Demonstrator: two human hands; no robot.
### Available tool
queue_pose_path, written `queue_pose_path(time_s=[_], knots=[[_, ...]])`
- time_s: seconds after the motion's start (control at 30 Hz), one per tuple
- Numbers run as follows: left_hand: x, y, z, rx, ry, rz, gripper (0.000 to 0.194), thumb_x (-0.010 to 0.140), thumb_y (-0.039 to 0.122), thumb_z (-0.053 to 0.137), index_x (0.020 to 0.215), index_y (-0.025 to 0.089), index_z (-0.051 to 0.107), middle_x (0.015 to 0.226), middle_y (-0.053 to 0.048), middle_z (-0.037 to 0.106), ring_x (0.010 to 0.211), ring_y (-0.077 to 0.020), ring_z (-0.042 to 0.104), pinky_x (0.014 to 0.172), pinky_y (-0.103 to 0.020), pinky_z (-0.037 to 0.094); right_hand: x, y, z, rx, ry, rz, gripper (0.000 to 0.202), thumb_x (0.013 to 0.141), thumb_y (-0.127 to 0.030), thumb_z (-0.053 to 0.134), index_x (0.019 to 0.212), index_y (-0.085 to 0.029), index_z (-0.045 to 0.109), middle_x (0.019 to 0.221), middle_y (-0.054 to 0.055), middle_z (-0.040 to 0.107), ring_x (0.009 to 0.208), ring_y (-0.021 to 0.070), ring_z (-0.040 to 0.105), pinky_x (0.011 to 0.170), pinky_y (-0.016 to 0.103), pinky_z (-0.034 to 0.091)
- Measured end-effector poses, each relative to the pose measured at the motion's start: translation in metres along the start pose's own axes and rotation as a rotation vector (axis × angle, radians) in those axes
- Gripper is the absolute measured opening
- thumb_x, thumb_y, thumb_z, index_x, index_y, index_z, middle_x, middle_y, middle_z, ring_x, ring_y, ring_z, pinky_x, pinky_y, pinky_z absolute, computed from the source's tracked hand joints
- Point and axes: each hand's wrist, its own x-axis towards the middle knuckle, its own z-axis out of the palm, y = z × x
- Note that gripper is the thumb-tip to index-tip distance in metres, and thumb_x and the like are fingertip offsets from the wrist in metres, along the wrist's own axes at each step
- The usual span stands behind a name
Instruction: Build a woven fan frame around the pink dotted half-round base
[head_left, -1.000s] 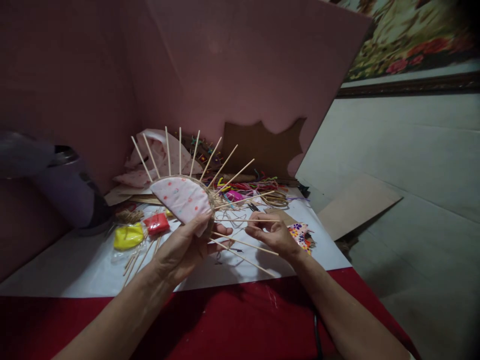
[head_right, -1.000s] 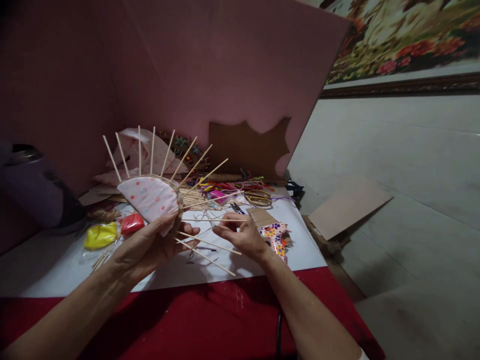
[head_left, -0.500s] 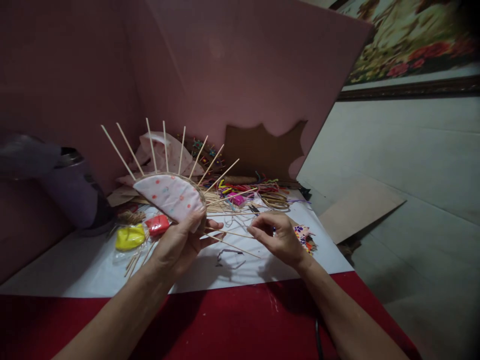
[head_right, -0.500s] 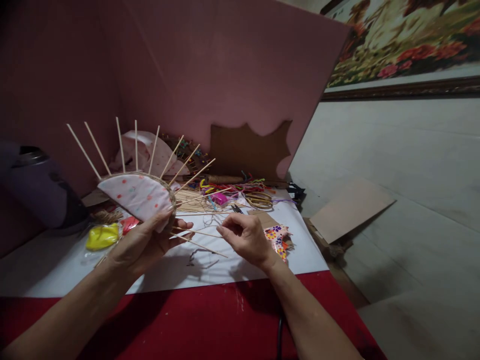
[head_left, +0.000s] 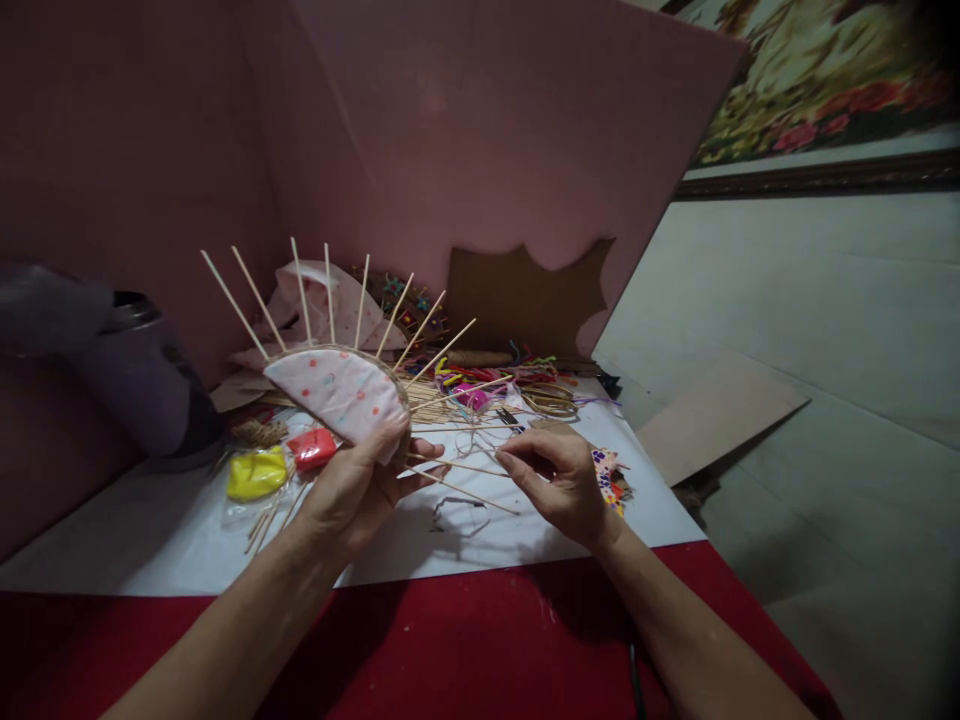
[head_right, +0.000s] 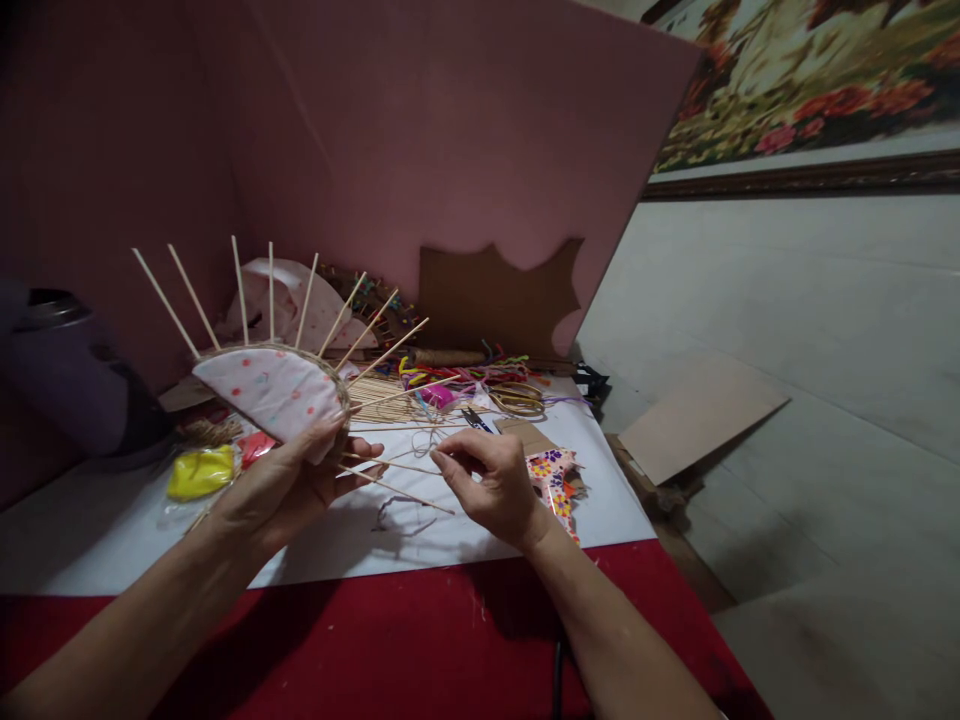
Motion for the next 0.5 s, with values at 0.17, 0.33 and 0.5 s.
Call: queue_pose_path(time_s=[0.17,0.33,0.5], knots=[[0.0001,0.0,-0.0005,0.015,-0.004,-0.013,0.015,0.084,0.017,0.051,0.073,0.013,0.06,0.063,-0.009,0.067,0.067,-0.0208,0.067,0.057,-0.032,0.055,0.0,0.0015,-0.0013,-0.022,0.008,-0.041,0.006,0.081,-0.022,0.06,0.078,-0.02,0.064,0.06,0.001,0.056,0.05,0.0116,0.044,0.049,0.027,0.033],[0.0009,-0.0011,-0.0031,0.092,-0.056,-0.035,0.013,0.083,0.018,0.053,0.072,0.013,0.059,0.068,-0.009,0.067,0.071,-0.0213,0.066,0.059,-0.032,0.055,0.0005,0.0061,-0.0027,-0.09,0.018,-0.099,0.004,0.082,-0.02,0.06,0.083,-0.021,0.065,0.065,0.002,0.056,0.06,0.0145,0.049,0.057,0.029,0.037],[0.001,-0.0029,-0.004,0.099,-0.066,-0.058,0.01,0.081,0.018,0.055,0.073,0.013,0.058,0.066,-0.008,0.065,0.072,-0.0216,0.066,0.065,-0.037,0.056,0.0007,0.0058,-0.0021,-0.125,0.026,-0.121,0.004,0.082,-0.02,0.06,0.083,-0.021,0.064,0.068,0.003,0.058,0.061,0.0147,0.05,0.057,0.029,0.038]])
